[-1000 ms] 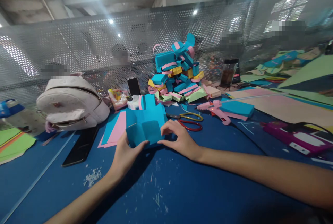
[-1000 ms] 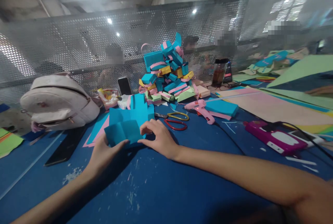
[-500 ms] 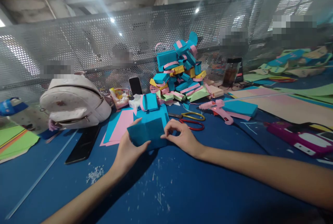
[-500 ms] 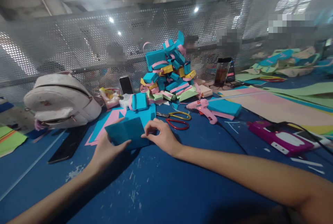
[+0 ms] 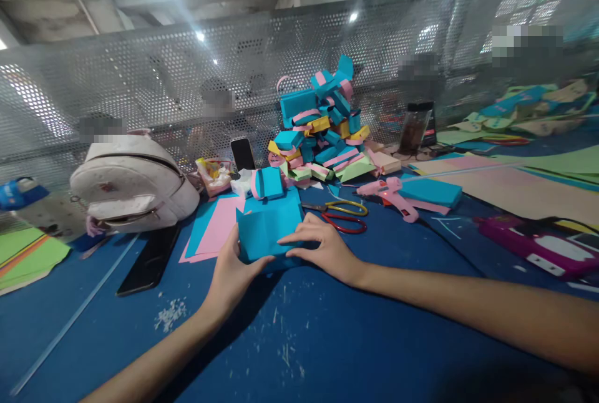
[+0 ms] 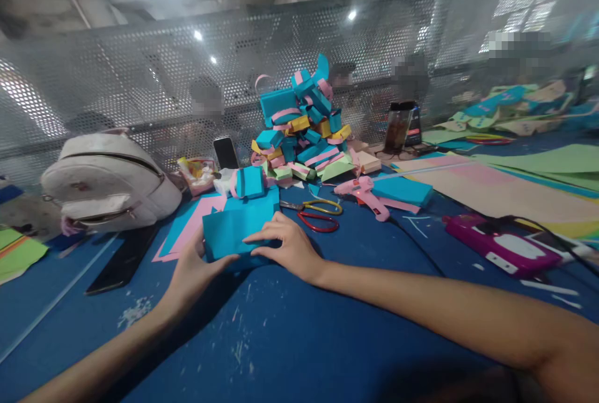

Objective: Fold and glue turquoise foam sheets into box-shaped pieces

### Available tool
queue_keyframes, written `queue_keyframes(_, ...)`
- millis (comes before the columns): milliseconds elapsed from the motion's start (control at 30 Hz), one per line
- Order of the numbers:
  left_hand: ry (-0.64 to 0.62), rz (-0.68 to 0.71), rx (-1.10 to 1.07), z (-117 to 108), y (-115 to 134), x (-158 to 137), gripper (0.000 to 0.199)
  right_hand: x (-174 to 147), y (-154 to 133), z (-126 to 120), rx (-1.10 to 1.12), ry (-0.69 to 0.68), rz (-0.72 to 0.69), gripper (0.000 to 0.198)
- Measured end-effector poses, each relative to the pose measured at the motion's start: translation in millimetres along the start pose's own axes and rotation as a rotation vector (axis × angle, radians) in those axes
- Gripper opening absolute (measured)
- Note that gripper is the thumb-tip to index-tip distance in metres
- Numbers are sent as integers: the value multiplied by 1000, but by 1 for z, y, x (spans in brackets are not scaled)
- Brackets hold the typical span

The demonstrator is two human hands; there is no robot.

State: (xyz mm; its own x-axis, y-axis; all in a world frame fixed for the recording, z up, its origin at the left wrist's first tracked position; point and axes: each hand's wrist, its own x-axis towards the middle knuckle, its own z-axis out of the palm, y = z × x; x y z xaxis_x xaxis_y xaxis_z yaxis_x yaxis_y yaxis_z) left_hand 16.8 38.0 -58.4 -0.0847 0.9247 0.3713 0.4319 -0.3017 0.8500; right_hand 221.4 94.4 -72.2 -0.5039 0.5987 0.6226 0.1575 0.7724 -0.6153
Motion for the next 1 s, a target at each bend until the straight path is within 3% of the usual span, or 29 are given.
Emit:
queue_keyframes(400, -41, 42, -83, 0, -2, -3, 80, 1, -1, 1, 119, -6, 101, 16)
queue_keyframes(767, 47, 233, 198, -4, -6, -13, 92, 0, 2, 1, 158, 16, 155, 14)
queue_keyframes(867, 5, 312, 255, -9, -11, -11, 82, 0, 2, 1, 170, 35, 193, 13)
queue_keyframes(1000, -133, 411, 378, -15, -11, -9, 51, 1, 3, -1, 161, 12, 205, 13)
